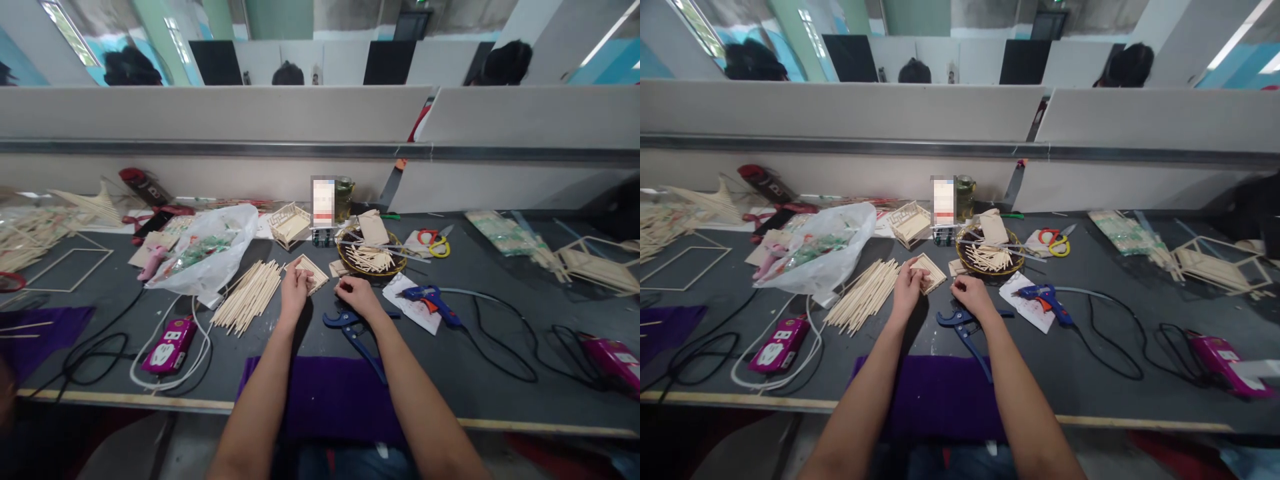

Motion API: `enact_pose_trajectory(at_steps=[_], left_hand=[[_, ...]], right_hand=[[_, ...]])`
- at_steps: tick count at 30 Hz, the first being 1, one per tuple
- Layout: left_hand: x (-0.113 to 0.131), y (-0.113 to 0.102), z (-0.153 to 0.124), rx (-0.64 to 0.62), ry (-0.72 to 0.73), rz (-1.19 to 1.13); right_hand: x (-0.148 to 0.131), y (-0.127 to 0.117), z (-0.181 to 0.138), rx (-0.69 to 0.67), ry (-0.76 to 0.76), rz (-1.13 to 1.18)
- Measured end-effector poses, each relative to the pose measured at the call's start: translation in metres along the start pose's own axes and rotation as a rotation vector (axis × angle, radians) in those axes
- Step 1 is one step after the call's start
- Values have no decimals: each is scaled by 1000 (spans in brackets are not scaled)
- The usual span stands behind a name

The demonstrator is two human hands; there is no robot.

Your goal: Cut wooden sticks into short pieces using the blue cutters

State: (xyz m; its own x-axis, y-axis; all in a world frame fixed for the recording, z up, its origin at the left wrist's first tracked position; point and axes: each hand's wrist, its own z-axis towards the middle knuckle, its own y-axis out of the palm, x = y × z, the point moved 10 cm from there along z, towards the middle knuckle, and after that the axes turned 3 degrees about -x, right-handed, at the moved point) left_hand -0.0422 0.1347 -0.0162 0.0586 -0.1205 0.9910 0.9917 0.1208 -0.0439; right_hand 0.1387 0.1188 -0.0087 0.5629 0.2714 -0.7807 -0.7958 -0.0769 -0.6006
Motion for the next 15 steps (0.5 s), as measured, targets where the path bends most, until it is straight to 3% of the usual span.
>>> enact_pose_trajectory(at_steps=[4, 10, 15], left_hand=[[-1, -2, 0, -31, 54, 344], [25, 1, -3, -1, 207, 568], [21, -1, -9, -70, 68, 738]], right_hand=[[-1, -1, 1, 4, -2, -2], [0, -2, 1, 0, 10, 4], [5, -3, 1, 10, 45, 7]])
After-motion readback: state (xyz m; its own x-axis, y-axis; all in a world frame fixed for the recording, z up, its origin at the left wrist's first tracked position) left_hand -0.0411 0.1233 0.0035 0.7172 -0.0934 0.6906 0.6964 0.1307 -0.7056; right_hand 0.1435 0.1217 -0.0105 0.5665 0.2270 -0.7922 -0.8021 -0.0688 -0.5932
